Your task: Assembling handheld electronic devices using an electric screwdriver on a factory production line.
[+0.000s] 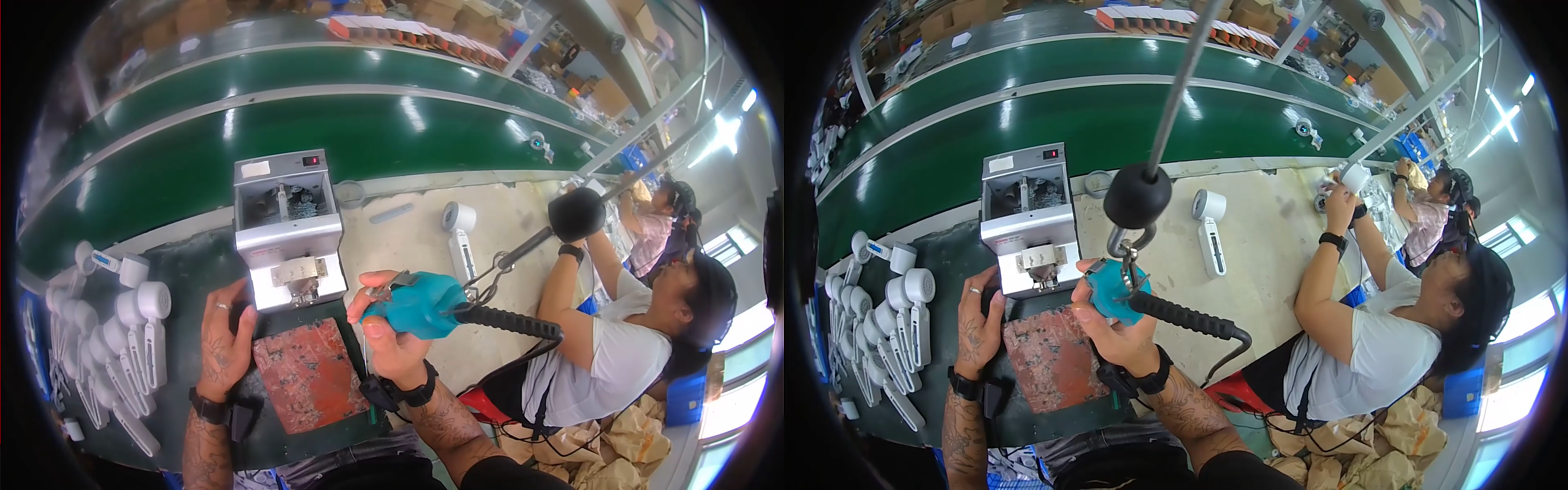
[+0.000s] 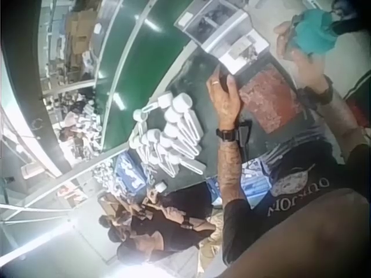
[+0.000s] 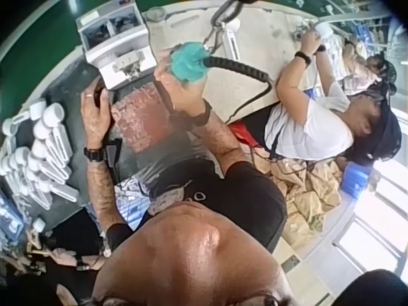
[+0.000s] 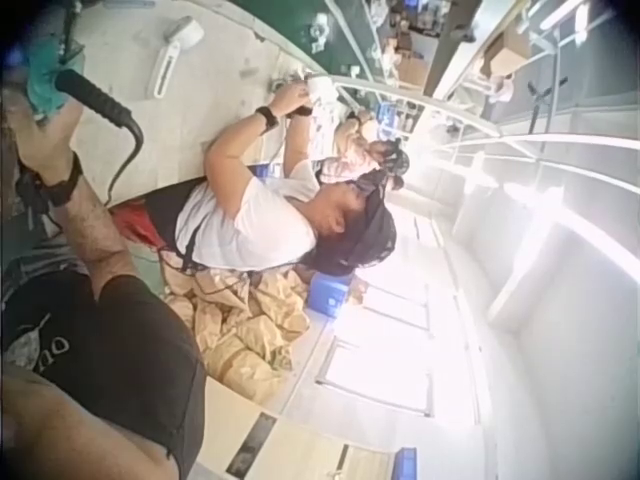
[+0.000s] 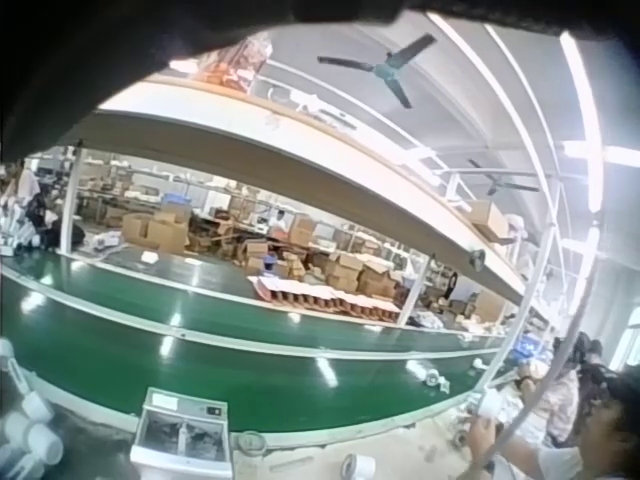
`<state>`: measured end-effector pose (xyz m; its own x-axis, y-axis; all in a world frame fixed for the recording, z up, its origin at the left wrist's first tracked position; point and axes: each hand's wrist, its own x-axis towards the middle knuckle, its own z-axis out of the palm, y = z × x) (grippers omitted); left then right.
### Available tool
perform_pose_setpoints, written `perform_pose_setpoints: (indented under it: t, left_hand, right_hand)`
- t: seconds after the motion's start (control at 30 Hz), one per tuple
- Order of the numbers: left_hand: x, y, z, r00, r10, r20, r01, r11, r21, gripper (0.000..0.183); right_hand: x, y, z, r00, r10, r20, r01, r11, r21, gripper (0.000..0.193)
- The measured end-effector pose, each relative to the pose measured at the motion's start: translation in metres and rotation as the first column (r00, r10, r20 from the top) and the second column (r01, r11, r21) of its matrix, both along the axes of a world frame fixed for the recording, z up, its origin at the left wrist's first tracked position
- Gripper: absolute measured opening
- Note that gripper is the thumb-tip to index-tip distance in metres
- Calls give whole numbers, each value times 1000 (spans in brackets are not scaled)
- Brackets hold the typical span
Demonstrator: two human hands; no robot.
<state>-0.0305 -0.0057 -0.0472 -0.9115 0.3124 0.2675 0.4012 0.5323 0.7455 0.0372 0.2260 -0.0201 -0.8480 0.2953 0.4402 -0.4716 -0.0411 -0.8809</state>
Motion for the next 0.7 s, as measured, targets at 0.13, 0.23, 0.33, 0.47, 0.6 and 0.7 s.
perform_pose_setpoints:
  t: [0.13, 0.23, 0.33, 0.47, 0.6, 0.7]
  left_hand:
    - [0, 0, 0, 1000, 5, -13, -5, 1000, -9, 38]
    - [0, -1, -1, 1000, 7, -11, -8, 1000, -9, 38]
    - [-1, 0, -1, 1000, 4, -6, -4, 1000, 0, 38]
    - [2, 1, 1, 1000, 9, -1, -9, 1000, 2, 38]
    - [2, 2, 1, 1000, 11, 4, -11, 1000, -4, 37]
    - [0, 0, 0, 1000, 13, -1, -13, 1000, -4, 37]
  right_hand:
    - [0, 0, 1, 1000, -5, -9, 5, 1000, -20, 56]
    - [0, 0, 1, 1000, -6, -8, 6, 1000, -19, 55]
    - [0, 0, 0, 1000, -6, -2, 6, 1000, -13, 55]
    - [0, 1, 0, 1000, -6, -18, 6, 1000, -6, 55]
    - [0, 0, 2, 999, -27, -21, 27, 1000, 8, 55]
    - [-1, 0, 3, 999, -38, -10, 38, 999, 20, 55]
